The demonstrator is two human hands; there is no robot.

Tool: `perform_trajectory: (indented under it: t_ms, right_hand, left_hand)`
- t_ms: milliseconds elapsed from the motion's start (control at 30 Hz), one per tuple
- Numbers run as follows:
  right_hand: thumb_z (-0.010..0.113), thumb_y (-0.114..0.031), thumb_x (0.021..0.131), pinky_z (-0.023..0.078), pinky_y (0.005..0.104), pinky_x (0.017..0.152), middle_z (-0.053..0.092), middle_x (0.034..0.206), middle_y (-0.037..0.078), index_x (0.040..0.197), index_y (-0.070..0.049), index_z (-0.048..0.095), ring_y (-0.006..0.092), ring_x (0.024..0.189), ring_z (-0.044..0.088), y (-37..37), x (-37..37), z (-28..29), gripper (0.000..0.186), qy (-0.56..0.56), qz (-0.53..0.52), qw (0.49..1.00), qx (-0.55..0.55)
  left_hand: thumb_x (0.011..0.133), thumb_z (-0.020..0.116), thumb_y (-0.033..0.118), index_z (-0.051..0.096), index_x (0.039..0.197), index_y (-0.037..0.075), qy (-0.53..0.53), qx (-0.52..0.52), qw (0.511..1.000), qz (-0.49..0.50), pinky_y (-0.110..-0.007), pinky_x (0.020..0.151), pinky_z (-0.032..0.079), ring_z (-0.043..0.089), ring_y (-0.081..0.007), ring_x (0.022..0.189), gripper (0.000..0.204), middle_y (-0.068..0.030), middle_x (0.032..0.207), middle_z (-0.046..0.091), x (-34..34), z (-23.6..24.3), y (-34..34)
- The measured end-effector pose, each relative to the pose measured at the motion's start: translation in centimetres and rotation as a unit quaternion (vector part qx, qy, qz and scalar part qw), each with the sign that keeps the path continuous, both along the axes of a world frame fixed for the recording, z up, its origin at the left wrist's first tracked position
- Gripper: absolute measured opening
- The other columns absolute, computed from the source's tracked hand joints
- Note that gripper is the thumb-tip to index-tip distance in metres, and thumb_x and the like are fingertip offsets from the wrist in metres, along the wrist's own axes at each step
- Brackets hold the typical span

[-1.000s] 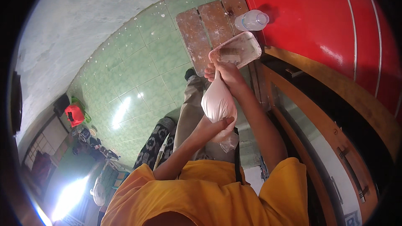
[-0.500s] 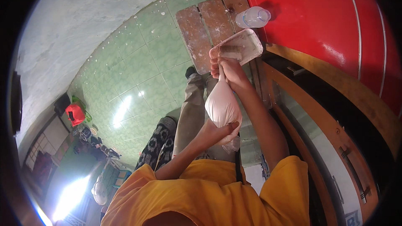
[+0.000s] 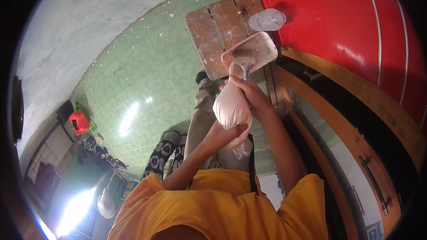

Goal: The person ties a plastic bag containing white powder, pours water from a bottle into a container, and stirs the mixture with a brush.

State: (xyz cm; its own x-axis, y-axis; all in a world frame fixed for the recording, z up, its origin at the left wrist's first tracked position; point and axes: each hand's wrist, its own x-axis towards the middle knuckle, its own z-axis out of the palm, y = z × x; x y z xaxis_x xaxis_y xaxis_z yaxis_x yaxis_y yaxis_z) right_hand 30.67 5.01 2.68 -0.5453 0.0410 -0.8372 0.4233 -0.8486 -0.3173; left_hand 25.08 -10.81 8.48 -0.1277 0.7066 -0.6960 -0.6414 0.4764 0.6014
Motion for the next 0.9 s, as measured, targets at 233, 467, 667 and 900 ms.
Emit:
perform_trajectory:
  t_ms: [233,467,667,900]
  right_hand:
    - [0.065,-0.036,0.091,0.056,0.0365,0.08,0.063,0.108,0.014,0.113,0.002,0.056,0.022,0.091,0.066,-1.8,-0.9,0.2,0.045,-0.025,-0.05,0.993,-0.108]
    - [0.065,-0.025,0.089,0.051,0.0284,0.069,0.066,0.088,0.006,0.1,0.0,0.066,0.0132,0.077,0.064,-1.8,-0.5,-2.1,0.027,-0.047,0.009,0.998,0.037]
    - [0.065,-0.025,0.089,0.049,0.0267,0.065,0.065,0.083,0.005,0.097,-0.001,0.068,0.0116,0.072,0.062,-1.6,-1.0,-2.5,0.025,-0.046,0.024,0.996,0.069]
    - [0.065,-0.027,0.091,0.047,0.0284,0.057,0.06,0.074,0.002,0.087,-0.007,0.063,0.0109,0.062,0.058,-1.4,-1.1,-2.6,0.021,-0.031,0.036,0.998,0.046]
  left_hand:
    - [0.083,0.07,0.025,0.049,0.126,0.001,-0.072,-0.017,0.997,-0.022,-0.029,0.088,0.047,0.058,-0.015,0.101,0.054,-0.007,0.111,0.06,-0.1,-0.5,-0.2]
    - [0.084,0.069,0.023,0.055,0.119,0.003,-0.1,-0.045,0.994,-0.025,-0.029,0.083,0.048,0.058,-0.014,0.097,0.043,-0.0048,0.106,0.061,-0.2,-1.7,0.0]
    - [0.084,0.069,0.022,0.058,0.116,0.004,-0.047,-0.027,0.998,-0.02,-0.029,0.081,0.048,0.058,-0.013,0.095,0.039,-0.0043,0.104,0.062,-0.1,-1.8,0.3]
    - [0.084,0.069,0.02,0.058,0.117,0.005,-0.061,-0.061,0.995,-0.045,-0.029,0.081,0.048,0.058,-0.0134,0.095,0.038,-0.0038,0.104,0.062,-0.4,-1.4,0.5]
